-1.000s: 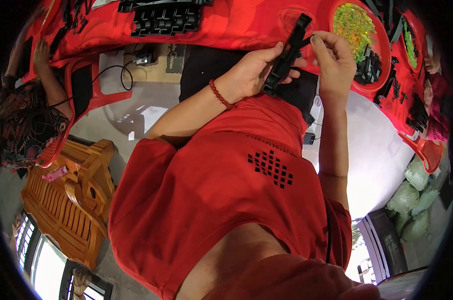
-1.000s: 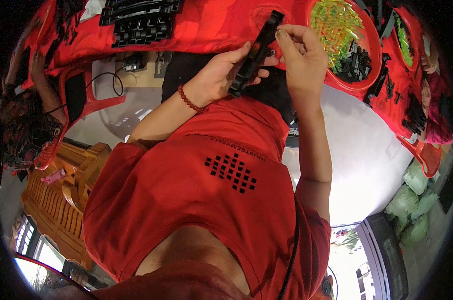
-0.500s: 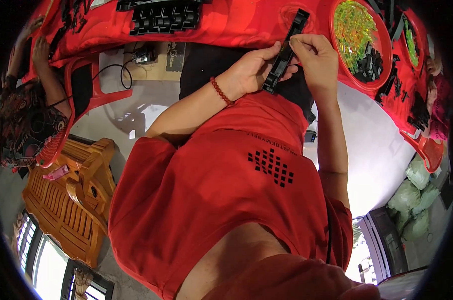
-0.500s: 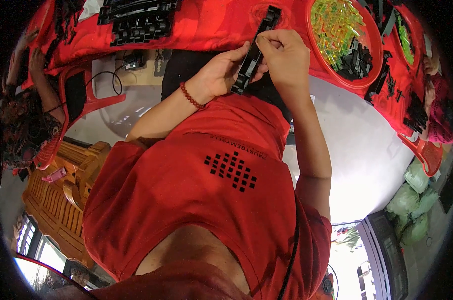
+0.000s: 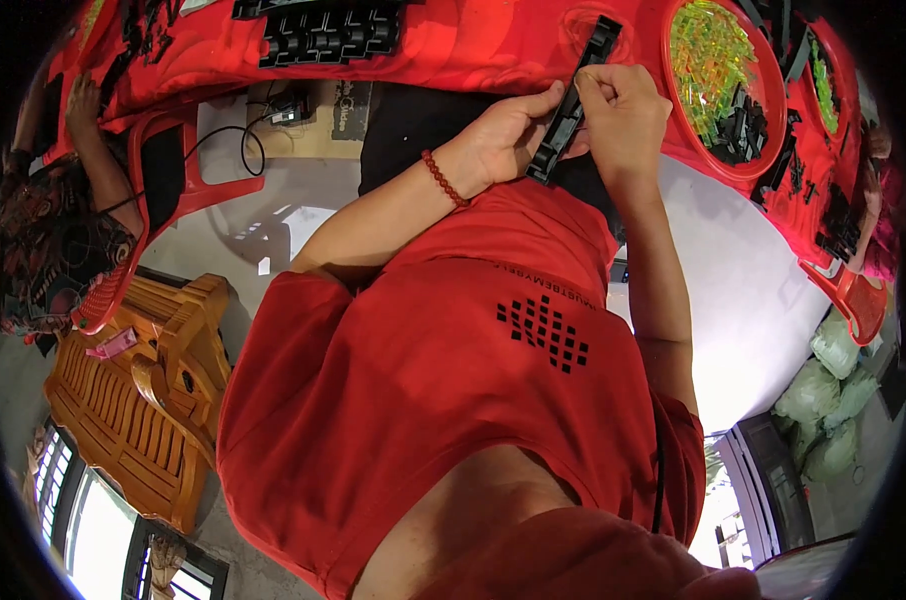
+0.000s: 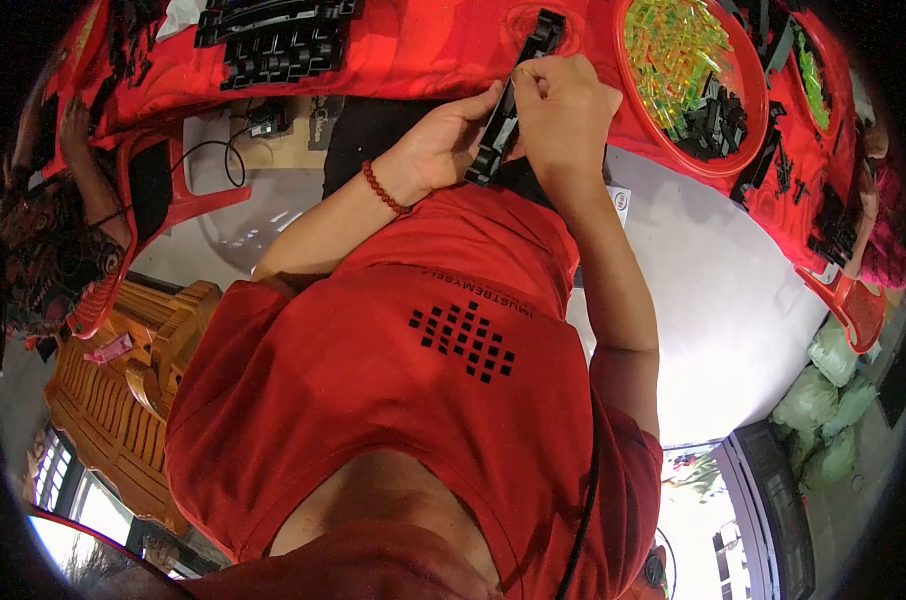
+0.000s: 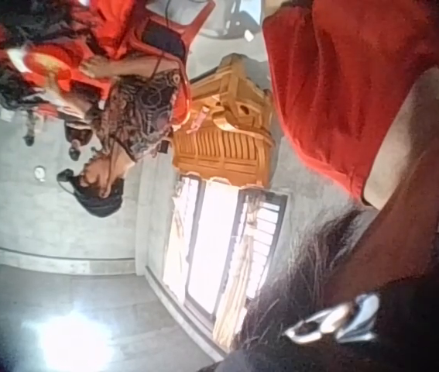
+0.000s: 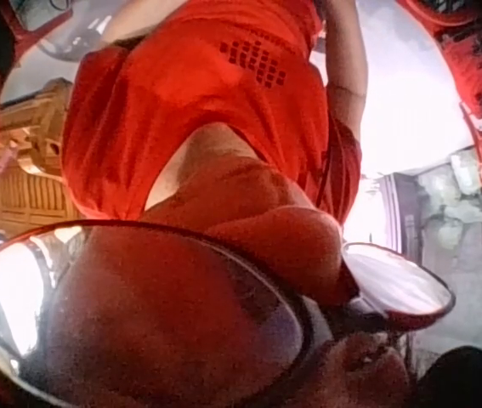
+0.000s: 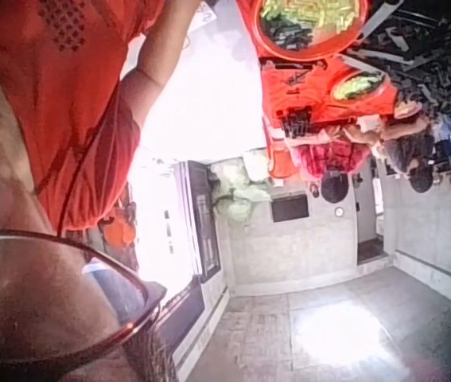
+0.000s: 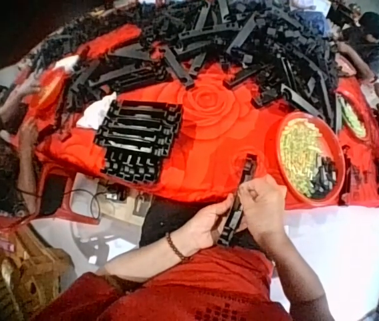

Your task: Assembling black plastic components into a larger housing unit by hand.

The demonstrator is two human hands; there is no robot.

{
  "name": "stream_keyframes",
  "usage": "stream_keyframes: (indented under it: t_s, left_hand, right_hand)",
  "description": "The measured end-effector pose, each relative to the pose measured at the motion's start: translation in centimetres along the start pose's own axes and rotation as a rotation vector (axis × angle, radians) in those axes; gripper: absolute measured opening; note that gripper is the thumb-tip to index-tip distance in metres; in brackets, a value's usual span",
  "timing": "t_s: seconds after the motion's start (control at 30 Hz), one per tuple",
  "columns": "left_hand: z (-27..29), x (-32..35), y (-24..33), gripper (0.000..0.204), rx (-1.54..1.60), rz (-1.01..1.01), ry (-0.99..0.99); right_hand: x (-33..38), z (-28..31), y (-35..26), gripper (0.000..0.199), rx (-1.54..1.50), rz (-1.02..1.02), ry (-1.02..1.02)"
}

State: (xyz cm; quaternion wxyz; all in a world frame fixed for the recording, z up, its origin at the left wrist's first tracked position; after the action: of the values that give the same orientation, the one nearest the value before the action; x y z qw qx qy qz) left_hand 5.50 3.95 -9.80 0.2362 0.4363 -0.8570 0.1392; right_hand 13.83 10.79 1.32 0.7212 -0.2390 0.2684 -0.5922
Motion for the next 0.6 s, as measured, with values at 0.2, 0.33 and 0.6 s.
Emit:
stream_keyframes:
  t_s: [0.2, 0.33, 0.6]
  left_hand:
    - [-2.7, 1.4, 0.7, 0.022, 0.014, 0.037, -0.261]
    - [-1.9, 1.9, 1.4, 0.031, -0.136, -0.12, -0.006]
    - [-1.9, 2.4, 1.2, 0.024, -0.482, -0.186, 0.047]
  right_hand:
    - [0.2, 0.2, -1.3, 0.005, 0.2, 0.149, 0.046]
    - [0.1, 0.1, -1.3, 0.004, 0.238, 0.19, 0.06]
    - [0.1, 0.3, -1.2, 0.006, 0.228, 0.18, 0.024]
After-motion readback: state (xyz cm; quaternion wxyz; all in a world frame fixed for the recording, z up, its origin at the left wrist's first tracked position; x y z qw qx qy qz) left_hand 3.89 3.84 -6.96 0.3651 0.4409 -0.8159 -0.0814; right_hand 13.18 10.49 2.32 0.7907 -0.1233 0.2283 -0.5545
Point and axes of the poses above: each hand's wrist, its own x-axis away from the middle knuckle, its own z-axis out of the back of the hand, y = z × x, the point moved 8 cm from there along -x, towards the middle knuckle, and after that the axes turned 4 degrees about x, right-handed, at the moved point
